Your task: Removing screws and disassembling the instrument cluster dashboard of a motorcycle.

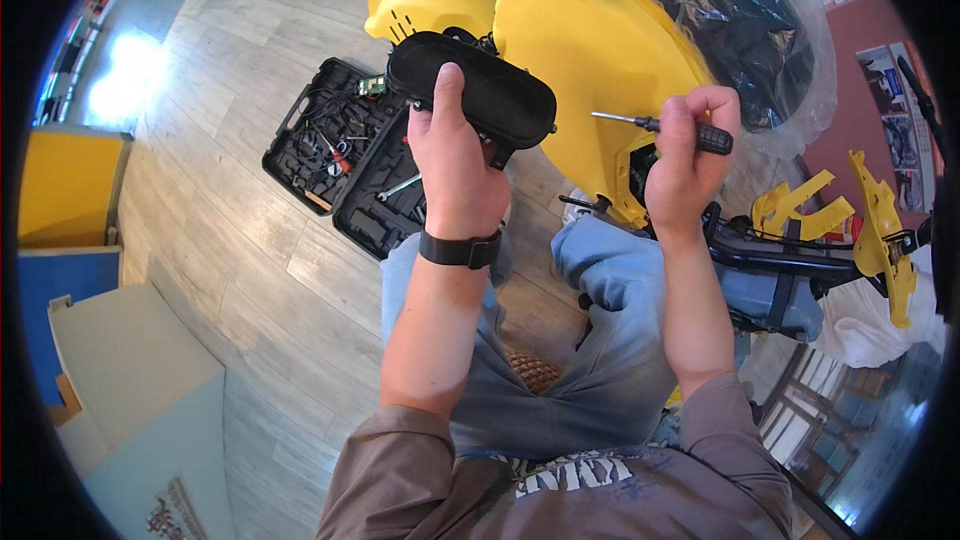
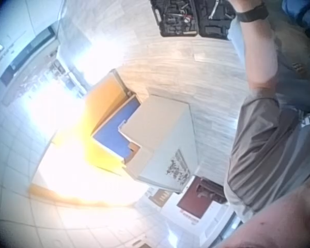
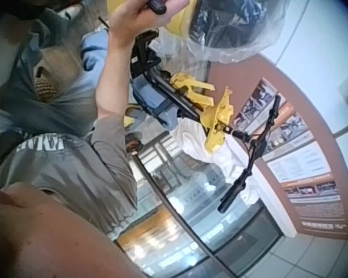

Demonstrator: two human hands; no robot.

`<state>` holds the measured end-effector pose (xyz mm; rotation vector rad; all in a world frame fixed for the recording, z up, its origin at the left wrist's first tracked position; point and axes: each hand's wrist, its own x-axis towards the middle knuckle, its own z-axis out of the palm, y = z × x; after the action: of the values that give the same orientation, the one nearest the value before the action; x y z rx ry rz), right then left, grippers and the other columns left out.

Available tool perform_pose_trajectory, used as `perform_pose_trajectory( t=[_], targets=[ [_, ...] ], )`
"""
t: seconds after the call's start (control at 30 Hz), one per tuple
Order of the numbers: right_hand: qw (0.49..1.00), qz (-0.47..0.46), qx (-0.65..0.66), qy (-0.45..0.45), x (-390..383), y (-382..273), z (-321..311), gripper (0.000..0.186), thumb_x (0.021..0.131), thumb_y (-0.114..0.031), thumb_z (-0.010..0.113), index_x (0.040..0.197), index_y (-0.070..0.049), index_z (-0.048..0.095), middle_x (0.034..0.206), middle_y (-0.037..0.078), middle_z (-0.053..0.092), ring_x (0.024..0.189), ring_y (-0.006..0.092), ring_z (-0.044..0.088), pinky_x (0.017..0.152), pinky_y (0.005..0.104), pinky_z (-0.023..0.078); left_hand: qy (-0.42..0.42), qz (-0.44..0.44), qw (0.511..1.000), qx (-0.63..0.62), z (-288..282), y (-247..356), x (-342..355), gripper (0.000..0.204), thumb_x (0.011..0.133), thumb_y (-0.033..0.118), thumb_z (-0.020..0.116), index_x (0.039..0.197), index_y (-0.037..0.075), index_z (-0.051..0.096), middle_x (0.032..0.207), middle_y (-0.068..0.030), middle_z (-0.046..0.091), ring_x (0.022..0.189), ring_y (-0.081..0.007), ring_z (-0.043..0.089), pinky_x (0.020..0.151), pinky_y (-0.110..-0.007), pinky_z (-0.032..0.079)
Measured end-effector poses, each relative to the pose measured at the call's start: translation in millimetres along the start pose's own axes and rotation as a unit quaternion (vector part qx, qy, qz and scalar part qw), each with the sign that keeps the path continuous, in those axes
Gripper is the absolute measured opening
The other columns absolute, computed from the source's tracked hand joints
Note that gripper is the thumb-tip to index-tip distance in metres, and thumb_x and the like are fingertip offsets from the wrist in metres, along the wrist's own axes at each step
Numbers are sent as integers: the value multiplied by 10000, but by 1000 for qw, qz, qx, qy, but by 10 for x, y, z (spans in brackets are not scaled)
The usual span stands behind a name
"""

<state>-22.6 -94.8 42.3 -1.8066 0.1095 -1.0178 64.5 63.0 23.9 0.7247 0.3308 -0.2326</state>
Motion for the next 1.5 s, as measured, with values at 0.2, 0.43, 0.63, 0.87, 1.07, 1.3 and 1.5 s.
perform_pose_trajectory(
  t=[0.2,0.43,0.63,0.87,1.07,1.3,1.5],
  targets=[
    [995,-66,-42,-56,-90,-54,29,342,882,-78,796,1016,-43,483,590,7,592,515,69,571,504,224,422,-14,3,1000,4,9,-6,0,328,1010,269,638,1230,33,584,1109,-108,708,963,-258,734,804,-413,626],
    [994,-49,-58,-72,-71,-62,29,335,882,-77,793,1012,-43,485,586,10,568,520,71,571,506,227,428,-24,12,1000,0,21,-4,-20,317,1011,260,638,1226,32,588,1108,-104,709,960,-250,735,800,-409,630],
    [989,-45,-108,-93,-20,-133,33,342,879,-104,798,1009,-58,485,593,15,562,513,78,571,508,226,425,-23,23,999,7,3,-23,-11,331,1003,261,652,1233,37,572,1106,-106,706,953,-246,736,801,-408,634],
    [986,-78,-140,-50,-42,-75,11,330,888,-138,805,1013,-53,512,782,47,577,594,81,585,530,232,436,-15,11,1000,1,22,-15,-19,338,1003,263,652,1225,25,560,1106,-117,704,964,-260,737,801,-418,639],
    [996,-31,-70,-45,-82,-31,-21,296,903,-147,794,978,-51,524,765,32,562,571,79,526,530,230,425,-27,17,1000,1,-21,-10,15,351,1000,261,657,1238,25,551,1121,-120,701,966,-264,736,797,-419,638],
    [991,-39,-105,-75,-45,-60,4,264,908,-143,779,942,-68,528,704,10,540,561,77,508,526,235,421,-15,9,1000,-3,2,-13,-12,360,993,257,669,1252,39,545,1134,-120,695,980,-262,731,809,-414,633],
    [992,-34,-102,-58,-48,-90,1,262,912,-151,775,939,-67,528,695,9,547,568,86,522,532,240,429,-22,12,1000,-5,-12,-31,5,364,993,253,670,1259,42,540,1139,-117,694,979,-261,732,813,-411,632]
  ],
)
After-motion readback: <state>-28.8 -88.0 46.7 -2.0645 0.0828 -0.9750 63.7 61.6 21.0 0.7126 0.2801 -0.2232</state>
